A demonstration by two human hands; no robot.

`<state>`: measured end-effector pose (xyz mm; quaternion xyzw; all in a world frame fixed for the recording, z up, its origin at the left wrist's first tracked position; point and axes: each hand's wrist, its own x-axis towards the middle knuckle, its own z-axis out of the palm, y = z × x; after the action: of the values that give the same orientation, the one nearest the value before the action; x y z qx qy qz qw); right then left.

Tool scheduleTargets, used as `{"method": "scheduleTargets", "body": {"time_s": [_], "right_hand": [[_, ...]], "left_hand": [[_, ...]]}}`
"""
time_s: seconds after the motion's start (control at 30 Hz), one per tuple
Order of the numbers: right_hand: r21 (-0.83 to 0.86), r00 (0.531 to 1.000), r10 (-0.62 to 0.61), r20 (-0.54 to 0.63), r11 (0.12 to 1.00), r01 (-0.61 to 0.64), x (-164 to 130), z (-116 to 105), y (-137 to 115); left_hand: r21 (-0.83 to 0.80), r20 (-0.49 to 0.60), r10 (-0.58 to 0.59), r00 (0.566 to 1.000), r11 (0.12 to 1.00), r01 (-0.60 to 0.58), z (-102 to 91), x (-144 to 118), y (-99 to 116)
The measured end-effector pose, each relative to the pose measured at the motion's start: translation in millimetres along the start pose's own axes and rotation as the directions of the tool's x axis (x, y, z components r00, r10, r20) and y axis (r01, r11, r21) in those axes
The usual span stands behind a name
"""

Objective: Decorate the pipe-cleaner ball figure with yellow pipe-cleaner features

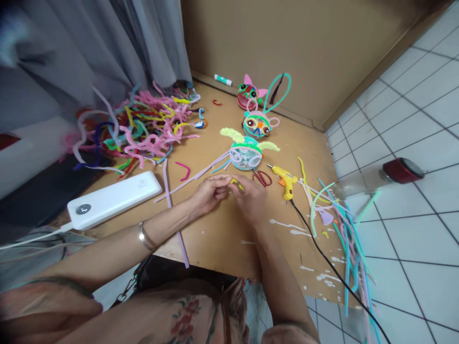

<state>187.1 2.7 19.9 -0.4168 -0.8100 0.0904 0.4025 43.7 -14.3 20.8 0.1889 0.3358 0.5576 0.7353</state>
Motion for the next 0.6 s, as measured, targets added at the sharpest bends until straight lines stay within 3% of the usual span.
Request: {"method": "scheduleTargets", "body": {"time_s": [0.1, 0.23, 0.43, 0.6], "right_hand": [[0.036, 1.000, 0.002, -0.012, 0.999, -0.001, -0.2, 0.1, 0.9], [0.148, 0.993, 0.112, 0.022, 0.982, -0.114, 1.2, -0.8, 2.1], [0.347, 0.970, 0.228, 0.081, 0.906, -0.242, 7.7, -8.7, 4.2], [0.413, 0.958, 0.226, 0.175, 0.866, -0.280, 11.0, -13.6, 0.6]], "left_hand": [[0.010, -0.012, 0.011, 1.000, 1.000, -0.011, 0.9, -1.3, -1.5], [0.053, 0.007, 0.030, 1.000, 0.998, -0.031, 1.5, -2.8, -1.3], [0.210, 0.111, 0.059, 0.992, 0.974, -0.081, -2.2, -0.2, 12.6], [0.402, 0.247, 0.042, 0.968, 0.904, -0.142, -11.3, 5.5, 26.0]]}}
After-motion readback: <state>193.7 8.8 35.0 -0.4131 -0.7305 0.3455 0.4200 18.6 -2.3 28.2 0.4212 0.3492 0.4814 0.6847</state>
